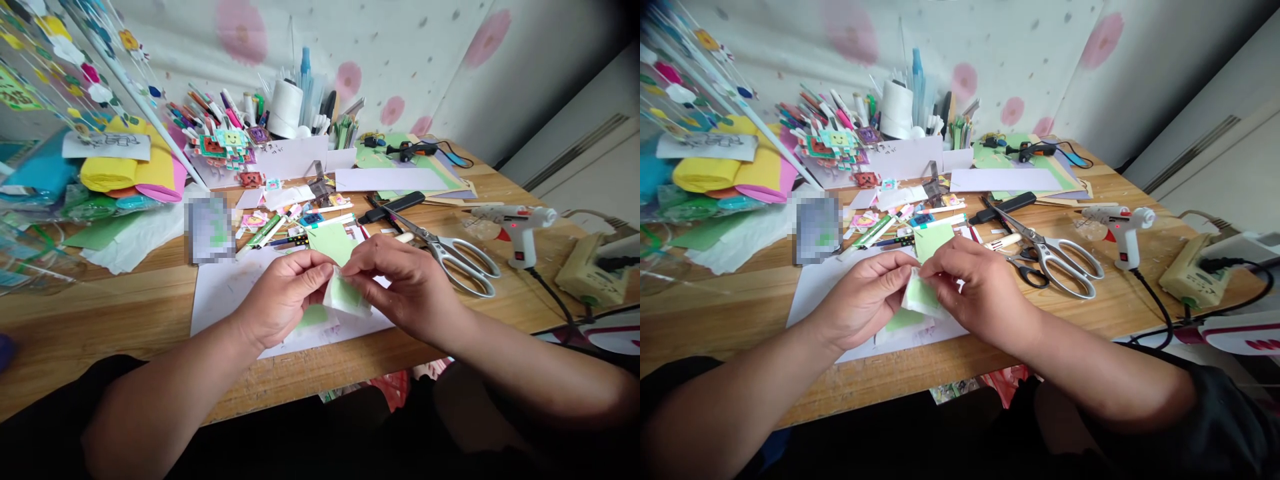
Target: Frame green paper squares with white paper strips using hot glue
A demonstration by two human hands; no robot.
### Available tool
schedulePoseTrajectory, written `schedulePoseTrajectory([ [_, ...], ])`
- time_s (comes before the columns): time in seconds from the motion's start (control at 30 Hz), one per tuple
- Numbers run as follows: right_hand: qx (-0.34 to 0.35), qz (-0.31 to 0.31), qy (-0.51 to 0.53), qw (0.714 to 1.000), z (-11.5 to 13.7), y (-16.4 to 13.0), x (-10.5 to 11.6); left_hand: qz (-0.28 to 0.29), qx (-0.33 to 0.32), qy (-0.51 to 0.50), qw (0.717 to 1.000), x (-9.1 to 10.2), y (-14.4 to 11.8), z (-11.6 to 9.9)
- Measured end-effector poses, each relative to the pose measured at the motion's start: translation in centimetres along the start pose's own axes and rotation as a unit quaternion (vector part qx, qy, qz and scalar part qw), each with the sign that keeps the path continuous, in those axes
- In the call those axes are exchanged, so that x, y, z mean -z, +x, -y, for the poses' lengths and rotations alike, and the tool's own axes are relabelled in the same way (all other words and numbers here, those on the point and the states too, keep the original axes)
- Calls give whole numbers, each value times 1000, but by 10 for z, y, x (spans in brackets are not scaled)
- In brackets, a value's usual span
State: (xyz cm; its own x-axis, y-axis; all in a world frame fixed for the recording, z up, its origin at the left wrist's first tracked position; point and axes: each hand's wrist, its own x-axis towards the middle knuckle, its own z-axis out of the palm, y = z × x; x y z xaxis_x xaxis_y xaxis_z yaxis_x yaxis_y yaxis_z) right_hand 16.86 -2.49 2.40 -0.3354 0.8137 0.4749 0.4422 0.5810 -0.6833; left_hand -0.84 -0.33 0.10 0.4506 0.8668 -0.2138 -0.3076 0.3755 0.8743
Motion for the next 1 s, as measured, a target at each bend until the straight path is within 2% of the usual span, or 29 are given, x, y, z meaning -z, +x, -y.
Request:
schedulePoseTrajectory([
  [0.13,66,-2,-44,997,-3,-1,0,-3,-18,12,1000,-1,1,0],
  [0.33,136,53,-79,986,-6,-3,5,-6,-32,36,999,-1,0,-1],
  [0.4,139,50,-62,987,-7,-4,7,-4,-32,35,999,-1,0,-1],
  [0.6,76,16,-23,997,-7,-3,8,10,-36,28,999,0,-1,-2],
  [1.0,154,28,-92,983,-11,-5,8,22,-42,52,998,2,1,-3],
])
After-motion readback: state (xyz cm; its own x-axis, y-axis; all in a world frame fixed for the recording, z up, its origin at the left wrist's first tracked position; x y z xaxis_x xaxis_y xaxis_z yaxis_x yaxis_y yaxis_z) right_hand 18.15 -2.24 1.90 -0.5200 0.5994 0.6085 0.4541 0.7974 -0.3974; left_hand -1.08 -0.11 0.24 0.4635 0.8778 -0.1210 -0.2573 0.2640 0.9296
